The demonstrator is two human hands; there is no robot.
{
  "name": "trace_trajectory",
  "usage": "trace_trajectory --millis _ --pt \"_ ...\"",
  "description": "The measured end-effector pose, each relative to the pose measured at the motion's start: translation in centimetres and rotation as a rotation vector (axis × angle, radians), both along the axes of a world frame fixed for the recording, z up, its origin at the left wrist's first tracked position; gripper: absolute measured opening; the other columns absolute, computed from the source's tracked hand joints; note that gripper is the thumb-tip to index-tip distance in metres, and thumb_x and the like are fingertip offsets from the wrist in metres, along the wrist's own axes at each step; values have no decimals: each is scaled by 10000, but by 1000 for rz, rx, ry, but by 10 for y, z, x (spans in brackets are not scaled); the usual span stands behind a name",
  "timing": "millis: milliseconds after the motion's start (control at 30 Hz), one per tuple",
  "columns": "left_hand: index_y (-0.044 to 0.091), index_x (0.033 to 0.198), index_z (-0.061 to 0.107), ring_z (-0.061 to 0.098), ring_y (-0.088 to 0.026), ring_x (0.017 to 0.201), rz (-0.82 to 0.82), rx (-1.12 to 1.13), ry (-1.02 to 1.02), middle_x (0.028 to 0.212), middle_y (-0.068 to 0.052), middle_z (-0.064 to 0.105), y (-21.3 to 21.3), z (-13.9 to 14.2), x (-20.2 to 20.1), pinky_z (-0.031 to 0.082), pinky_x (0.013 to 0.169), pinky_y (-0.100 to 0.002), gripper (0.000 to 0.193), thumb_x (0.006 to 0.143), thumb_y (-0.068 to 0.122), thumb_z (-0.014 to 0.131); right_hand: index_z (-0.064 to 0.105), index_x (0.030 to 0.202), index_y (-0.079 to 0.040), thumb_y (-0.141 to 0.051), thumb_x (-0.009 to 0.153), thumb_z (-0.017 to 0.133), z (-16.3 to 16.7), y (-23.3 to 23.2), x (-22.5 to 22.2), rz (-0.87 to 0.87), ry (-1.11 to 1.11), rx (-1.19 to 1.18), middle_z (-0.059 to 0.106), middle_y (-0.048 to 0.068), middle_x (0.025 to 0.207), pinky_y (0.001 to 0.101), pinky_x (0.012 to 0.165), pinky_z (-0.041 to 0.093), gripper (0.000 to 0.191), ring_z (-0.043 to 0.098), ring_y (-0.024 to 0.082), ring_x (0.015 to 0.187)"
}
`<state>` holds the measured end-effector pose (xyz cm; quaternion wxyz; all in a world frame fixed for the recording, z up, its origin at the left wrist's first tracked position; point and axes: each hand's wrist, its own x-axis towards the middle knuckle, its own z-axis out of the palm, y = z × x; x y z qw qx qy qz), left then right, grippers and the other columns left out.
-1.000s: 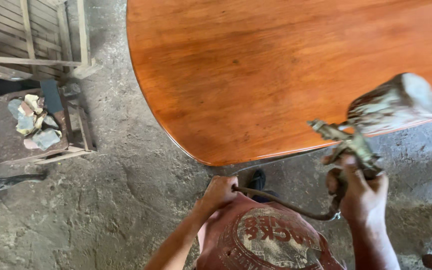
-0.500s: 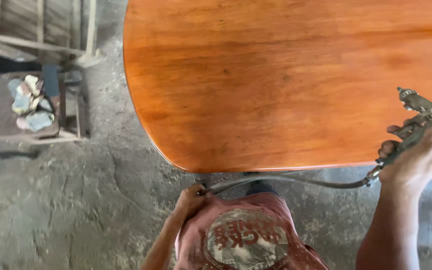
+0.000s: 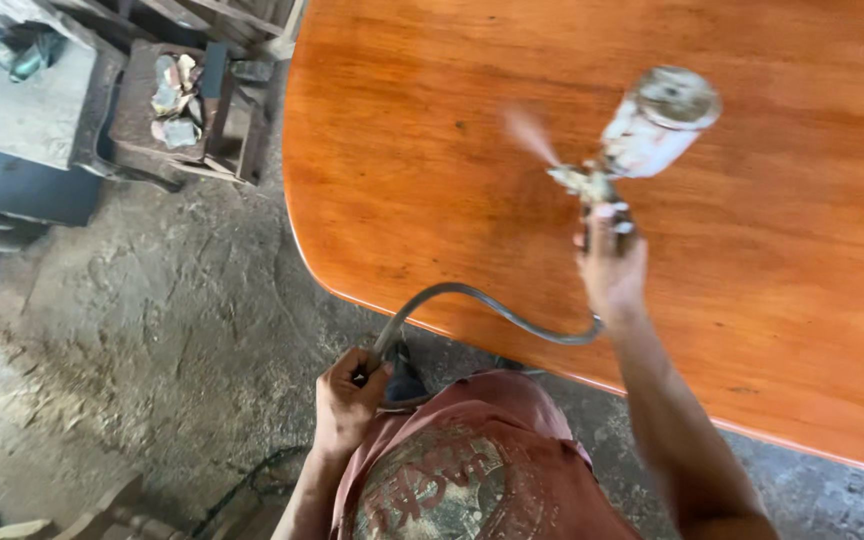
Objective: The person uses a spray gun connected by a hose to an air compressor to spray finish onto a wooden table, coating the tabletop and then the table legs and edges. They walk around the table and reposition the hose as they spray, then handle the spray gun cup near the compressor at the end.
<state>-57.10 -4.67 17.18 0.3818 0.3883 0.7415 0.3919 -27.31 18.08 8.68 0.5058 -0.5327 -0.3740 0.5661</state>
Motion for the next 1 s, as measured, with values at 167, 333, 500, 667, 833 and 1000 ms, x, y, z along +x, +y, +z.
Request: trace_trajectory --millis 167,333,500,667,833,1000 --pt "11 756 635 512 -58 552 46 -101 89 589 -21 587 5 7 16 441 481 -275 200 870 146 729 625 1085 -67 -529 1048 562 4 13 -45 117 -206 175 597 -37 770 247 538 427 468 530 64 656" --pt "11 811 660 492 -67 557 -53 -77 135 592 -42 582 14 3 32 439 477 -291 172 867 154 737 607 1128 -58 -483 1076 609 -2 28 13 -8 -219 262 581 -20 836 259 600 430 428 526 72 710" --pt "15 839 692 524 -100 501 -225 -119 134 584 -65 622 30 0 51 429 449 -321 177 891 176 745 588 1114 -94 -458 1071 624 2 23 108 -160 -299 102 559 -50 793 259 525 376 368 499 58 641" --pt "13 923 709 576 -112 527 -311 34 118 638 -81 660 37 6 63 475 478 -327 140 849 123 755 570 1058 -22 -488 1213 593 15 31 155 -254 -896 298 635 -3 833 272 678 490 491 615 106 732" --pt "23 925 706 563 -130 516 -293 5 162 622 -97 646 33 11 56 478 491 -332 139 844 126 754 607 1107 -23 -515 1151 588 13 65 115 -168 -549 287 638 5 864 289 616 502 495 590 133 704" --pt "21 873 707 568 -103 539 -123 -149 125 631 -67 667 24 16 42 488 501 -319 165 870 173 770 549 1056 -78 -658 993 497 34 78 45 6 -421 -67 554 12 678 287 334 296 586 468 91 427"
